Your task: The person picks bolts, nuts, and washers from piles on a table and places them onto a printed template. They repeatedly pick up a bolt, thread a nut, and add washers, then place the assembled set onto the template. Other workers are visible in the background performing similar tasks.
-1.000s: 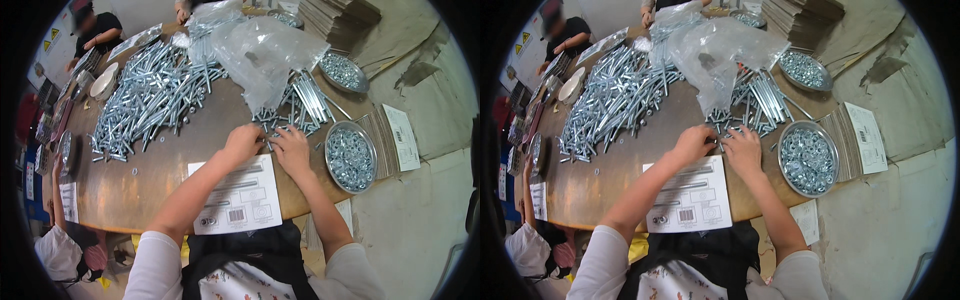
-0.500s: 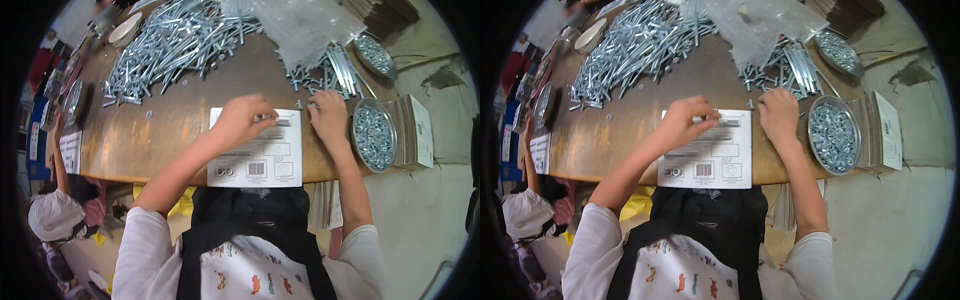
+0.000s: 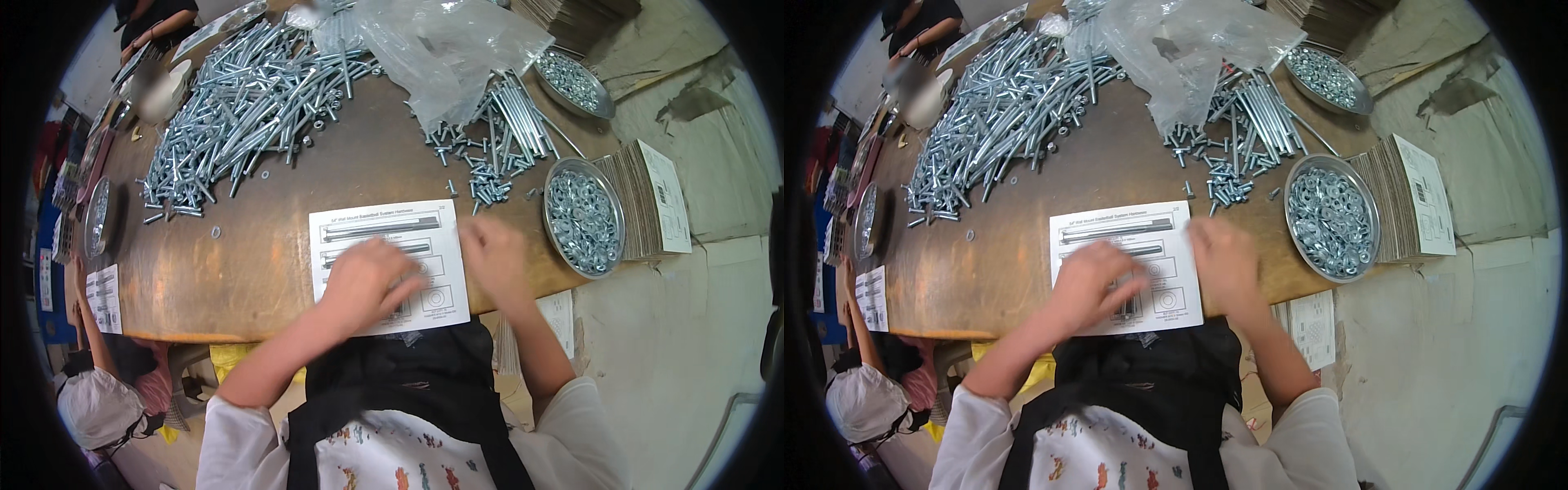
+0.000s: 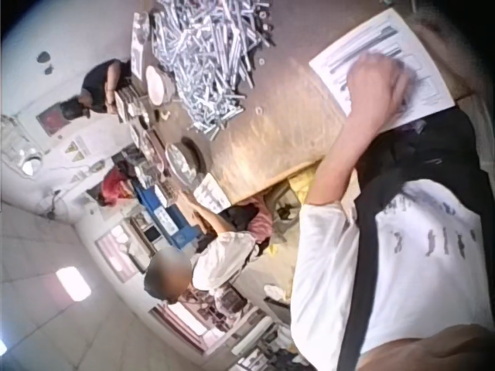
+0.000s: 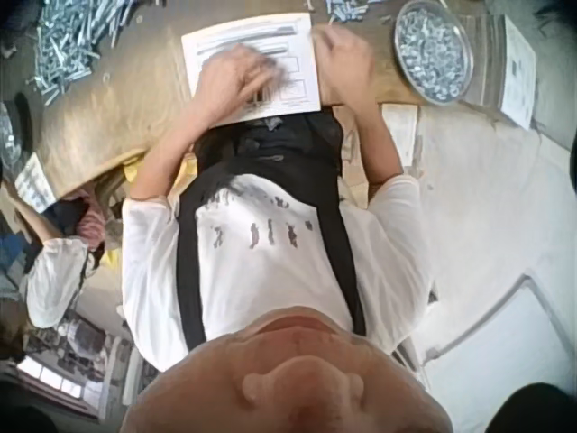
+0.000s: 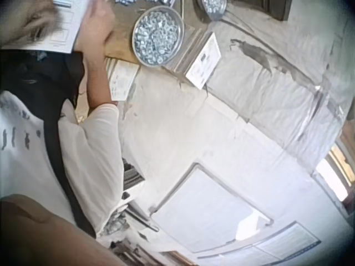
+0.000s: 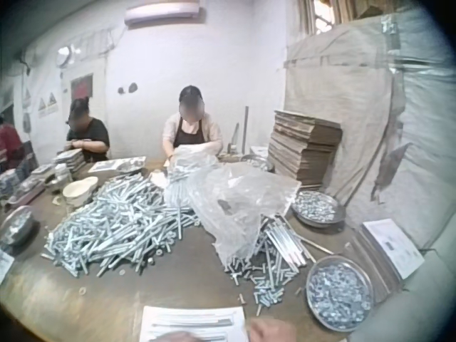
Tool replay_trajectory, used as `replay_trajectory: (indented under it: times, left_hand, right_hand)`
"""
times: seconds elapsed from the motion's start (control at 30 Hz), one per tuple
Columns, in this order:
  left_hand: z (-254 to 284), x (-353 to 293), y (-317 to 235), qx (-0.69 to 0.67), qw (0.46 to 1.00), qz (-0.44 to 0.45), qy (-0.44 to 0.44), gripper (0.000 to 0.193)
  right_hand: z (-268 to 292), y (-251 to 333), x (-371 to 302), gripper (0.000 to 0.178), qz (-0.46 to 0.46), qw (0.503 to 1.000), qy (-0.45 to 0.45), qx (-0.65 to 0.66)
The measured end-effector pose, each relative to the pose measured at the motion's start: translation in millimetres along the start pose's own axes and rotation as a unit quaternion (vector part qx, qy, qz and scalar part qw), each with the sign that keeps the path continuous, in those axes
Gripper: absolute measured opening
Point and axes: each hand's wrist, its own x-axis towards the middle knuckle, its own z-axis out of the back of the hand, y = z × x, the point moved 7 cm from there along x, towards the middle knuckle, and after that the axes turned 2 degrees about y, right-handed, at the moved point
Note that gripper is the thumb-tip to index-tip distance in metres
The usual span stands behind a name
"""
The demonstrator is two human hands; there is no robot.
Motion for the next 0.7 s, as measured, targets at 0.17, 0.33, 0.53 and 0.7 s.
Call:
replay_trajectory:
  times: [0.17,0.33,0.53,0.7]
  left_hand:
    - [-55,110,32,0.086,0.996,0.004,-0.008,0.018]
    - [-78,157,55,0.126,0.981,0.087,0.12,0.019]
    - [-34,141,24,0.009,1.0,-0.01,0.021,0.012]
    - [12,70,19,-0.082,0.995,-0.001,-0.054,0.013]
  right_hand:
    - [-4,-46,35,0.021,-0.05,0.988,0.013,-0.147]
    - [-20,-45,43,0.025,-0.104,0.976,0.025,-0.189]
    - [-10,-46,44,0.02,-0.058,0.985,-0.016,-0.159]
    - [-13,-50,23,0.012,-0.102,0.944,-0.007,0.314]
